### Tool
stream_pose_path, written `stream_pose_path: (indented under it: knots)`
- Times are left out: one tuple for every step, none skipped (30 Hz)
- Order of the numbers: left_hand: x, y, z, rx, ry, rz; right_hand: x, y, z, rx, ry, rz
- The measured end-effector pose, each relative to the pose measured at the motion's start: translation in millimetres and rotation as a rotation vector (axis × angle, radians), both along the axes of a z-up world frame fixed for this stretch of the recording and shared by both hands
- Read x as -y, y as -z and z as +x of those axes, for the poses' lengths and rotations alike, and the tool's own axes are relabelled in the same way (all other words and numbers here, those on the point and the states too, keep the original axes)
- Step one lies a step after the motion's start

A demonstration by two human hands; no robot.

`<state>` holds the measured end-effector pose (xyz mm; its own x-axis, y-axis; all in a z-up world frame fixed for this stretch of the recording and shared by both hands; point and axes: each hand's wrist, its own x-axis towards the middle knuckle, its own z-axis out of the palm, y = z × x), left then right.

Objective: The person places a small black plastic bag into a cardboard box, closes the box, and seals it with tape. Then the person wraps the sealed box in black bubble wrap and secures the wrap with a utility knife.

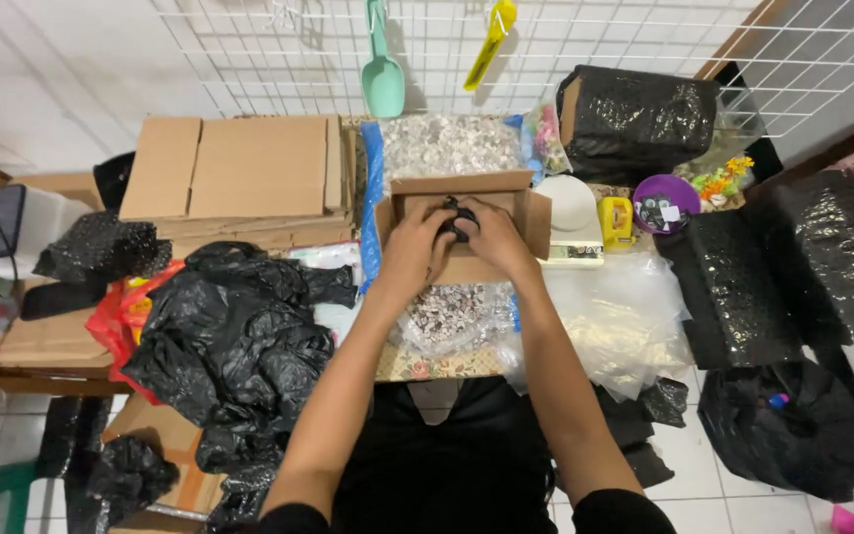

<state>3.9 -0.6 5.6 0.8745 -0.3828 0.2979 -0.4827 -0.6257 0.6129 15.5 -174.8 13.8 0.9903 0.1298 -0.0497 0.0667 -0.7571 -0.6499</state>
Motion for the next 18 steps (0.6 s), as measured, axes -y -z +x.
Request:
stream_pose_path:
  knots:
    - [0.8,-5.7,3.9,-0.023,0.023,0.003,2.6,9.5,4.6,0.022,0.030,-0.026]
    - [1.8,-12.1,8.8,-0.043,0.056,0.009,5.5,18.9,8.4,0.047,0.068,-0.048]
    - [3.1,-7.9,14.7,-0.045,0.064,0.011,1.9,13.4,-0.1,0.045,0.076,-0.047]
    - [6.1,-4.4,22.4,-0.042,0.094,0.101,0.0,6.6,-6.4,0.138,0.097,-0.072]
    - [9.1,-1.1,30.3,-0.039,0.123,0.192,-2.1,-0.4,-12.5,0.231,0.117,-0.097]
    - [10.8,5.1,35.8,-0.040,0.124,0.190,-2.5,-7.0,-19.6,0.230,0.117,-0.099]
    - [12.3,11.2,41.4,-0.016,0.105,0.206,-3.1,-13.7,-26.6,0.304,0.123,-0.157]
    - [13.4,16.0,49.7,0.013,0.085,0.221,-3.9,-21.5,-30.8,0.385,0.128,-0.215]
    - [14.6,19.1,53.2,0.017,0.083,0.220,-4.1,-12.6,-27.9,0.389,0.127,-0.216]
    - [16.5,23.6,53.4,0.011,0.052,0.221,-3.5,-2.9,-28.0,0.362,0.081,-0.232]
    - [18.2,28.1,53.2,0.006,0.021,0.221,-3.0,6.8,-28.4,0.335,0.034,-0.248]
    - [18.7,26.9,53.9,0.008,0.019,0.220,-1.7,6.3,-26.5,0.338,0.033,-0.249]
    - [19.2,25.6,54.1,-0.010,0.015,0.213,-0.4,5.8,-25.0,0.312,0.024,-0.231]
    - [18.8,25.4,51.9,-0.031,0.009,0.208,0.1,6.3,-25.5,0.284,0.013,-0.211]
    - [18.0,21.3,49.2,-0.032,0.006,0.207,0.4,-0.9,-29.0,0.284,0.010,-0.212]
    - [17.4,17.8,45.8,0.020,0.000,0.215,0.5,-7.4,-34.0,0.292,-0.021,-0.205]
    - [17.4,14.2,42.8,0.071,-0.006,0.223,1.3,-13.9,-38.7,0.299,-0.052,-0.198]
    - [16.1,3.3,33.1,0.074,0.001,0.224,-1.4,-27.2,-50.9,0.300,-0.044,-0.198]
